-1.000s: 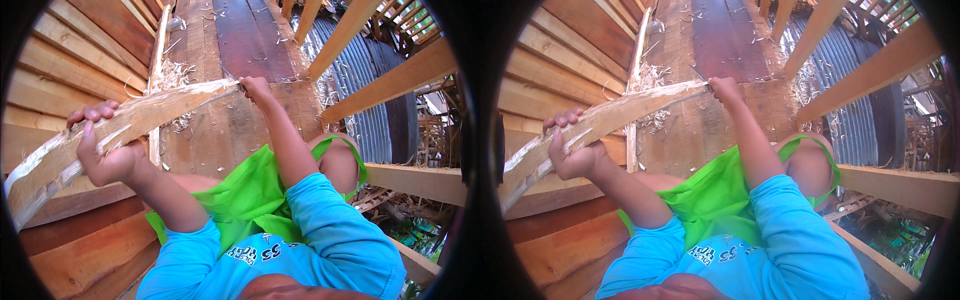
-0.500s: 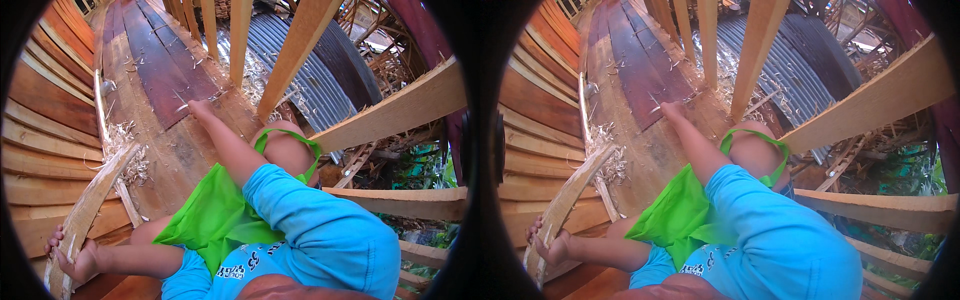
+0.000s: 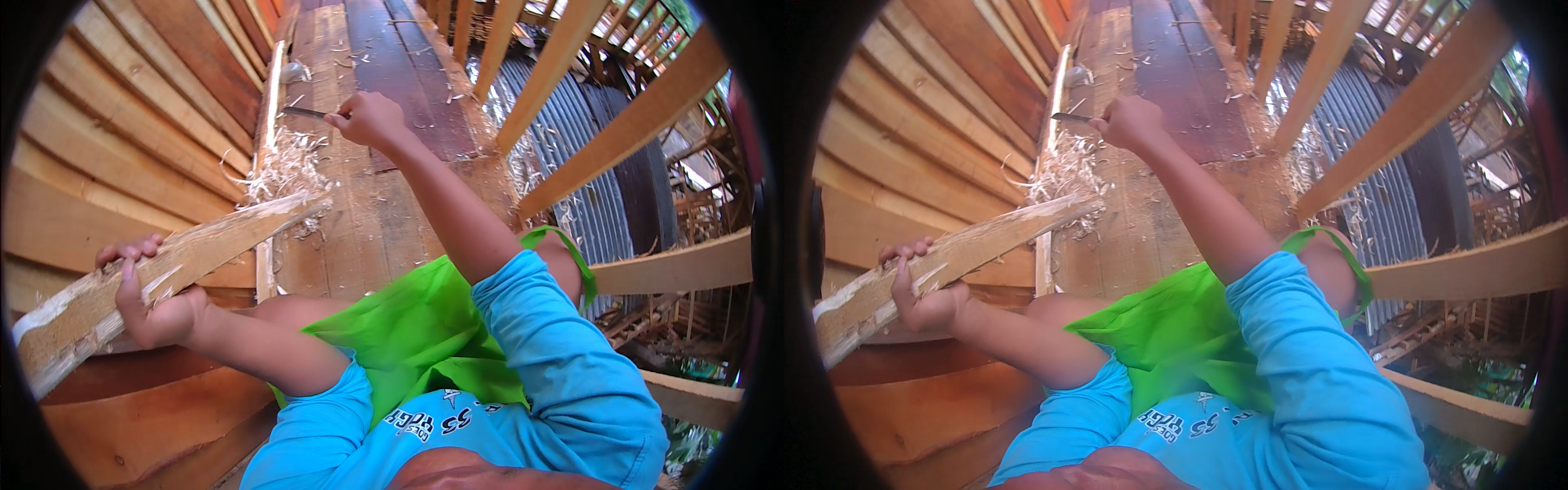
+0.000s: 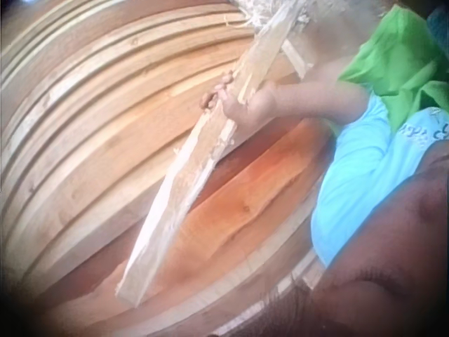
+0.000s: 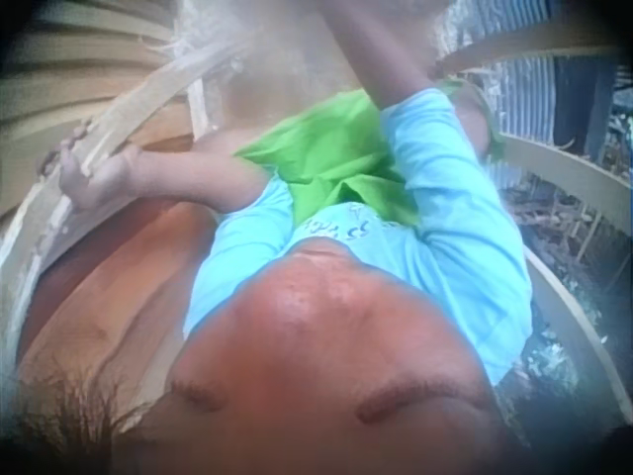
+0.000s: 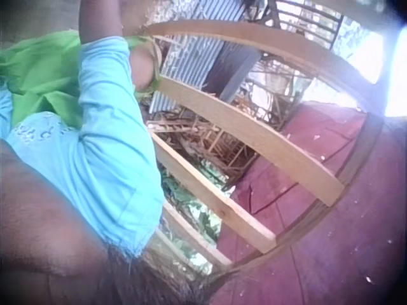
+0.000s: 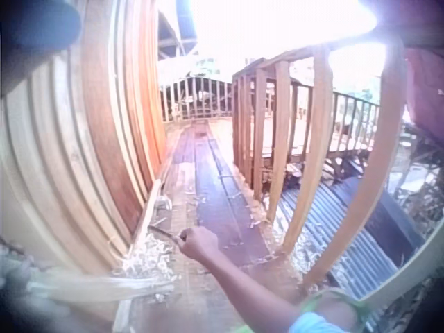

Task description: The person carves a long piece of wood using a knife, removing bark and shaping the surface. Wood shavings accumulate on the floor as the person continues to shave and smooth the wood.

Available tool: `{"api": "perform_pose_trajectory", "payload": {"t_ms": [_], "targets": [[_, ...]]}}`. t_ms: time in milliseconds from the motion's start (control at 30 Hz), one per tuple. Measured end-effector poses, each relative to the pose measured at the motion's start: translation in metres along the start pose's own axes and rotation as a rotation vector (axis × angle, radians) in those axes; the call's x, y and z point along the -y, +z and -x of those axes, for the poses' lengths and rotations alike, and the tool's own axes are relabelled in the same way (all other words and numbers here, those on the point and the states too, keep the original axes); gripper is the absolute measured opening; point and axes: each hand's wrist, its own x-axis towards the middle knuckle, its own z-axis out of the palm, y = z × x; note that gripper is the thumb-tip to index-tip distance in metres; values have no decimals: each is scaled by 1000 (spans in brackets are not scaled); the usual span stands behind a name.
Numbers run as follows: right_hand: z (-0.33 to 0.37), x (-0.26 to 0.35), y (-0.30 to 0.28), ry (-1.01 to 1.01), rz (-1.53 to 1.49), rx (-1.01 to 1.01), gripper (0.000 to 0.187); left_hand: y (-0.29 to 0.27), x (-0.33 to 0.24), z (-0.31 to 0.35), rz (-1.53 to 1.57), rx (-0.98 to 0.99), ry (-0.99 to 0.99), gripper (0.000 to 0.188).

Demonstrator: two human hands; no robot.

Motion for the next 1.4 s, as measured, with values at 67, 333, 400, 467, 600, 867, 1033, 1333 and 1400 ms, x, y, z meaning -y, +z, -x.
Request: {"api": "perform_pose_trajectory", "payload": {"t_ms": [67, 333, 400, 467, 600, 867, 1033, 1333, 1400], "targets": [[-15, 24, 8, -207, 94, 33, 30, 1, 1, 1, 0, 19, 7, 31], [-43, 86, 50, -657, 455, 141, 50, -3, -6, 0, -41, 1, 22, 35], [-40, 98, 48, -651, 471, 208, 55, -4, -5, -1, -60, -5, 21, 36], [-38, 104, 47, -630, 468, 271, 59, -1, -4, -1, -81, -28, 18, 38], [-38, 100, 58, -707, 522, 59, 57, 2, -3, 0, -103, -24, 17, 35], [-39, 113, 47, -652, 683, -3, 14, -3, -5, -1, -69, 1, -1, 32], [-41, 115, 42, -509, 602, 9, 11, 0, -3, 0, -77, -2, 2, 33], [-35, 130, 25, -402, 742, 46, 47, -1, 0, 1, -64, -16, 5, 33], [-35, 132, 26, -409, 793, 73, 41, 1, 1, 2, -86, -19, 6, 33]]}}
